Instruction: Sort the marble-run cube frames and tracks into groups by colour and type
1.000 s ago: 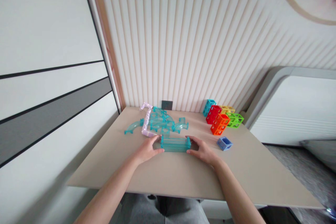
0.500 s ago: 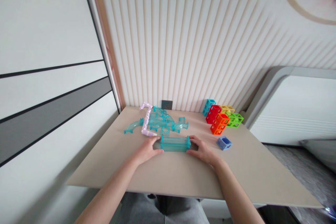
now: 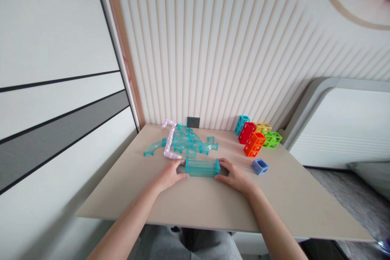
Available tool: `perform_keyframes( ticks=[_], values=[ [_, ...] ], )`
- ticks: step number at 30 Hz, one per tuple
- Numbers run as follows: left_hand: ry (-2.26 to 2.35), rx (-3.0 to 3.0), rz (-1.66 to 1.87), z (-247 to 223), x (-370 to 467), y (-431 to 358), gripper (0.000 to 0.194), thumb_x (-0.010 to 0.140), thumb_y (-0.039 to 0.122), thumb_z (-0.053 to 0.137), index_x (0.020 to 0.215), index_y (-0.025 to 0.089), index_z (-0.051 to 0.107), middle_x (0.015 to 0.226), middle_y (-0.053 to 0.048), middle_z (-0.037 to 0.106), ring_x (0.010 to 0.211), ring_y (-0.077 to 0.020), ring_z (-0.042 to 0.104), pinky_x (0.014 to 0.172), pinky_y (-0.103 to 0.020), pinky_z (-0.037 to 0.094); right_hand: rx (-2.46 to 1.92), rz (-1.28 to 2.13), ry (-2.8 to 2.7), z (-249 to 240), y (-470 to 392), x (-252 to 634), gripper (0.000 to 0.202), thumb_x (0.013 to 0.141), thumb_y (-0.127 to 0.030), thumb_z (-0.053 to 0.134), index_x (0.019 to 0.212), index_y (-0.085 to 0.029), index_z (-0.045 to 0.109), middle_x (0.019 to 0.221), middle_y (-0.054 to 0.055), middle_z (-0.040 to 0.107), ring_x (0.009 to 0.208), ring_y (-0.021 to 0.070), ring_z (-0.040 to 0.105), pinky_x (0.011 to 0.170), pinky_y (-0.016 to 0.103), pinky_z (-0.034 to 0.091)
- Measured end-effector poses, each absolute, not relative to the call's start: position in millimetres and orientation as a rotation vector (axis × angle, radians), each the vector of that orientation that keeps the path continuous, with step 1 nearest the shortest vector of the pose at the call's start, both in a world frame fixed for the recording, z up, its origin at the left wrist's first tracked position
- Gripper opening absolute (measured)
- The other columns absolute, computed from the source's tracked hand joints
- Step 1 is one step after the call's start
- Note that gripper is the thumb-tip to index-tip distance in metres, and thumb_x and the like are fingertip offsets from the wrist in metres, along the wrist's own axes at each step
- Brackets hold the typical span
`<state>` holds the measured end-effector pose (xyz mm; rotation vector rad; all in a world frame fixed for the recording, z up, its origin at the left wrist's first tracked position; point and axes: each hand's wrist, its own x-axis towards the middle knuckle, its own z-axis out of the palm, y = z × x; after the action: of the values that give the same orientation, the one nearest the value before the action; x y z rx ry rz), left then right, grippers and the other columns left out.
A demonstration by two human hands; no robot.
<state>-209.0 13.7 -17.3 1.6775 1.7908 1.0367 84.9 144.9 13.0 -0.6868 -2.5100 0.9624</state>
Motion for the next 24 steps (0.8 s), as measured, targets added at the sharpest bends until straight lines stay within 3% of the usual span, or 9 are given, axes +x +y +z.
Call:
perform_keyframes(
  ticks=[8,12,15,18,21,24],
  values=[
    [1.774,1.672,1.041,-18.1,-211.0,13.6,0.05,0.068,0.026,0.086,0.114,0.018,0.069,0.121,-0.011,0.074,0.114,-0.0292,0.068,0.104,-0.043,0.05,-0.694,0.963,-2.51,12.0,145.7,84.9,0.04,0.084,-0.046,0.075,0.114,-0.02,0.072,0.129,0.012,0.063,0.119,0.0314,0.061,0.108,0.044,0.045],
    [1.774,1.669,1.033,-16.6,-210.6,12.6,0.05,0.069,0.026,0.085,0.115,0.017,0.068,0.122,-0.013,0.074,0.115,-0.0291,0.068,0.105,-0.043,0.049,-0.676,1.075,-2.45,8.7,152.4,91.7,0.064,0.079,-0.063,0.075,0.127,-0.021,0.067,0.132,0.013,0.064,0.123,0.034,0.06,0.108,0.048,0.045],
    [1.771,1.67,1.024,-14.1,-209.7,11.2,0.049,0.071,0.027,0.083,0.116,0.019,0.068,0.122,-0.011,0.074,0.116,-0.0288,0.067,0.105,-0.043,0.049,-0.679,1.131,-2.284,9.6,160.5,92.6,0.067,0.089,-0.07,0.056,0.133,-0.02,0.063,0.129,0.014,0.068,0.121,0.0328,0.062,0.104,0.048,0.049],
    [1.756,1.679,1.019,-11.1,-208.5,10.2,0.047,0.072,0.027,0.083,0.116,0.02,0.068,0.122,-0.01,0.074,0.116,-0.0288,0.067,0.105,-0.043,0.049,-0.801,0.962,-2.185,20.9,169.3,77.3,0.05,0.1,-0.057,0.044,0.124,-0.019,0.067,0.121,0.013,0.072,0.113,0.0292,0.067,0.099,0.046,0.052],
    [1.74,1.692,1.019,-9.1,-207.4,10.3,0.046,0.072,0.027,0.082,0.116,0.019,0.068,0.121,-0.01,0.074,0.116,-0.0287,0.067,0.105,-0.042,0.049,-0.864,0.666,-2.431,39.2,180.1,45.2,0.037,0.099,-0.042,0.051,0.124,-0.02,0.067,0.124,0.012,0.071,0.114,0.0269,0.066,0.099,0.042,0.051],
    [1.73,1.706,1.015,-8.4,-206.8,11.1,0.046,0.073,0.028,0.082,0.117,0.018,0.068,0.122,-0.011,0.073,0.115,-0.0284,0.067,0.105,-0.042,0.049,-0.845,0.6,-2.575,52.0,192.5,7.1,0.043,0.089,-0.035,0.068,0.13,-0.02,0.065,0.131,0.013,0.067,0.123,0.0289,0.062,0.106,0.041,0.045]
  ],
)
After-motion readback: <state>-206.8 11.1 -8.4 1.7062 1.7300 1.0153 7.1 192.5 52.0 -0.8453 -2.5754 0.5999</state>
